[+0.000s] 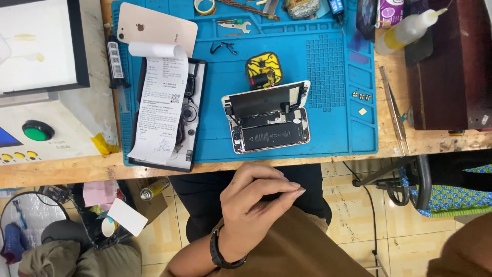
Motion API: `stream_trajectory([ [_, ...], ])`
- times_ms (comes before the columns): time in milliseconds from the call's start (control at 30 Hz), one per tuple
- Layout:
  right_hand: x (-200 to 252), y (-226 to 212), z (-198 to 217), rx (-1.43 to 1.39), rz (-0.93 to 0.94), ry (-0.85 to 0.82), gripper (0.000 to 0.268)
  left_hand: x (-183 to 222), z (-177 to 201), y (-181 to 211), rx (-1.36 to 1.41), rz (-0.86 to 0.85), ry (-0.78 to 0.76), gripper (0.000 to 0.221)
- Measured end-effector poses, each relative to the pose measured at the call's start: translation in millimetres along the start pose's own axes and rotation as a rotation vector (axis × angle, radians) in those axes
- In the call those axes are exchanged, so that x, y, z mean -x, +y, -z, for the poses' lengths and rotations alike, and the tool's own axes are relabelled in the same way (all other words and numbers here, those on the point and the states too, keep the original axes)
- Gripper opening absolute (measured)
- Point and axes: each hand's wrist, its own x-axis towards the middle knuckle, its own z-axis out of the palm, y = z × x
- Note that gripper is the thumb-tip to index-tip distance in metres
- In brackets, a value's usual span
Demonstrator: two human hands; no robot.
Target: A technician uses a precision screwdriver to work on the internal components of a smartphone and subsequently tests the touchscreen functionality.
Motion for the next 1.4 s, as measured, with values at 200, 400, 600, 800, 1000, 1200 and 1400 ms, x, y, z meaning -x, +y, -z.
stream_trajectory([
  [200, 12.4, -96.7, -105.9, -0.174, -0.094, 0.068, 0.021, -3.6, -3.7, 0.9, 0.037, 0.007, -0.005, 0.014],
  [400, 23.9, -108.8, -145.7, -0.323, -0.103, 0.027, 0.063, -5.5, -3.7, 1.0, 0.015, -0.013, -0.041, 0.015],
  [600, 24.3, -118.8, -150.2, -0.371, -0.15, -0.004, 0.081, -5.7, -3.8, 0.5, 0.006, -0.019, -0.031, 0.016],
  [800, 16.3, -127.2, -155.2, -0.242, -0.084, -0.036, 0.086, -6.4, -5.3, 0.2, 0.001, -0.016, -0.024, 0.016],
  [1000, 9.4, -136.7, -162.3, -0.173, -0.04, -0.053, 0.081, -8.3, -5.0, 0.8, -0.011, -0.006, -0.034, 0.013],
  [1200, 3.7, -134.4, -168.2, -0.204, 0.075, -0.024, 0.08, -10.9, -8.5, 2.0, -0.054, 0.016, -0.025, 0.012],
  [1400, 7.4, -131.5, -164.3, -0.168, 0.007, -0.045, 0.086, -9.7, -6.8, 1.3, -0.08, 0.033, -0.023, 0.015],
])
